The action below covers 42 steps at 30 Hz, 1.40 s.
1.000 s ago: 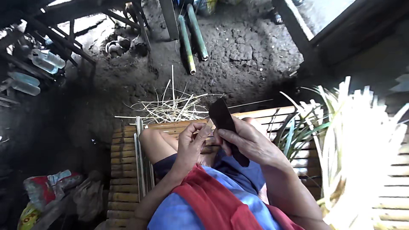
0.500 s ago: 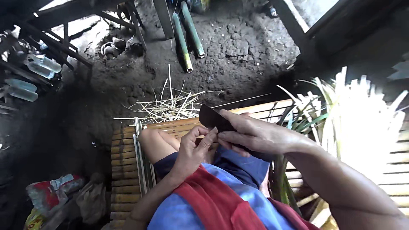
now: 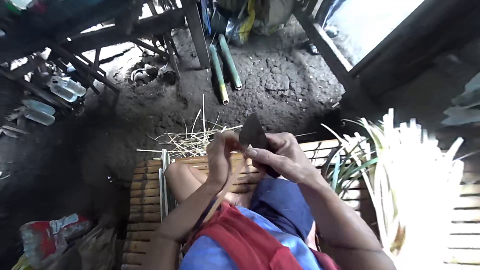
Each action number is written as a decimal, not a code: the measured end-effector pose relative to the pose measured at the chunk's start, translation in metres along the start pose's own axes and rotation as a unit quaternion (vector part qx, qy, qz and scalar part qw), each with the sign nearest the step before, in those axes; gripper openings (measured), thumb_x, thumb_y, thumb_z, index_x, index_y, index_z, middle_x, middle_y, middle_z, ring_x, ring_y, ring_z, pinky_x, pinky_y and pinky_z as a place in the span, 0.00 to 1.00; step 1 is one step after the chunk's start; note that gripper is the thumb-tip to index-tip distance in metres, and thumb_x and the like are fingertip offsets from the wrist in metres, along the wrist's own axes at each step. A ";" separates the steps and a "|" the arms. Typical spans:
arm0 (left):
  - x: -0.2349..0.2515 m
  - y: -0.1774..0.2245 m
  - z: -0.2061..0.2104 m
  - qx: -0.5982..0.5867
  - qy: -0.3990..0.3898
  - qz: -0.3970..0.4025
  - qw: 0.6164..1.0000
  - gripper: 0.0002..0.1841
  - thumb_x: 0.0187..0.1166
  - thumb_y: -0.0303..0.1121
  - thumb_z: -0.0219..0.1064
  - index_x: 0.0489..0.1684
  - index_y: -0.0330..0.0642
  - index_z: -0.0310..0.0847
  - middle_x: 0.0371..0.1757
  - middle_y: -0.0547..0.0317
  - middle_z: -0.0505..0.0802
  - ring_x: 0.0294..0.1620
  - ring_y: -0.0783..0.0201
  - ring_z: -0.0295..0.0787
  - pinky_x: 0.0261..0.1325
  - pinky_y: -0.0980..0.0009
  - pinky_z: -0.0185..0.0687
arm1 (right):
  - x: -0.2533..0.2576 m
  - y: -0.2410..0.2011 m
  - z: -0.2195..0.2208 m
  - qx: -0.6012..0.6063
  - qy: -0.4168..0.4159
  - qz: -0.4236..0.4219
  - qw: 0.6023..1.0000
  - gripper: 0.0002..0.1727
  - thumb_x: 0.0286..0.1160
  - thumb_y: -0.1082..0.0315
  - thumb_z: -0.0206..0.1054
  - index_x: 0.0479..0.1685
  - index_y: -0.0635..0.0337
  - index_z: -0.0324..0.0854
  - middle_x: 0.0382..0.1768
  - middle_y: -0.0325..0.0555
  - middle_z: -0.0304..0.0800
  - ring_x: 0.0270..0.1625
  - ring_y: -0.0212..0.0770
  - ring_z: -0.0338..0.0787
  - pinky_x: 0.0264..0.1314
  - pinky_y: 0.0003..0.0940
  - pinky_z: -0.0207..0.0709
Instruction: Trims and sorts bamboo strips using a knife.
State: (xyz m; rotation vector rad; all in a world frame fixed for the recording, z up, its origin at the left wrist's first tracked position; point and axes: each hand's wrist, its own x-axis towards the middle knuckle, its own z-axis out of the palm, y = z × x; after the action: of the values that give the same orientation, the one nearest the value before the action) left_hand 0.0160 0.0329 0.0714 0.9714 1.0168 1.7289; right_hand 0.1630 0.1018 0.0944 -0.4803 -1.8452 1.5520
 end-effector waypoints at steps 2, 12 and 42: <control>0.017 0.000 0.021 -0.126 0.016 -0.073 0.989 0.27 0.88 0.65 0.40 0.36 0.66 0.84 0.36 0.81 0.91 0.39 0.85 0.87 0.43 0.83 0.83 | 0.007 0.006 0.008 -0.094 0.071 -0.060 0.991 0.10 0.78 0.62 0.67 0.30 0.55 0.85 0.15 0.27 0.81 0.14 0.20 0.78 0.16 0.16 0.75; 0.023 -0.061 0.012 -0.387 0.098 -0.205 0.893 0.39 0.81 0.73 0.27 0.18 0.60 0.77 0.22 0.74 0.86 0.31 0.75 0.87 0.43 0.76 0.85 | -0.008 0.004 -0.018 -0.194 0.191 -0.085 0.958 0.10 0.77 0.59 0.68 0.30 0.51 0.83 0.16 0.24 0.79 0.17 0.16 0.77 0.20 0.16 0.73; 0.027 -0.070 -0.060 -0.317 0.408 -0.128 0.847 0.33 0.95 0.49 0.29 0.06 0.58 0.56 0.03 0.73 0.67 0.04 0.76 0.64 0.12 0.80 0.66 | -0.029 0.029 -0.018 -0.081 -0.144 -0.071 0.984 0.20 0.83 0.54 0.66 0.38 0.65 0.86 0.28 0.40 0.90 0.33 0.20 0.85 0.40 0.17 0.78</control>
State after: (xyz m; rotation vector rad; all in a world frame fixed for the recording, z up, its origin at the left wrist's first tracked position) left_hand -0.0258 0.0638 -0.0094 -0.3637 0.8934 2.0628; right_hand 0.1919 0.1021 0.0608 -0.1966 -2.1863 1.4401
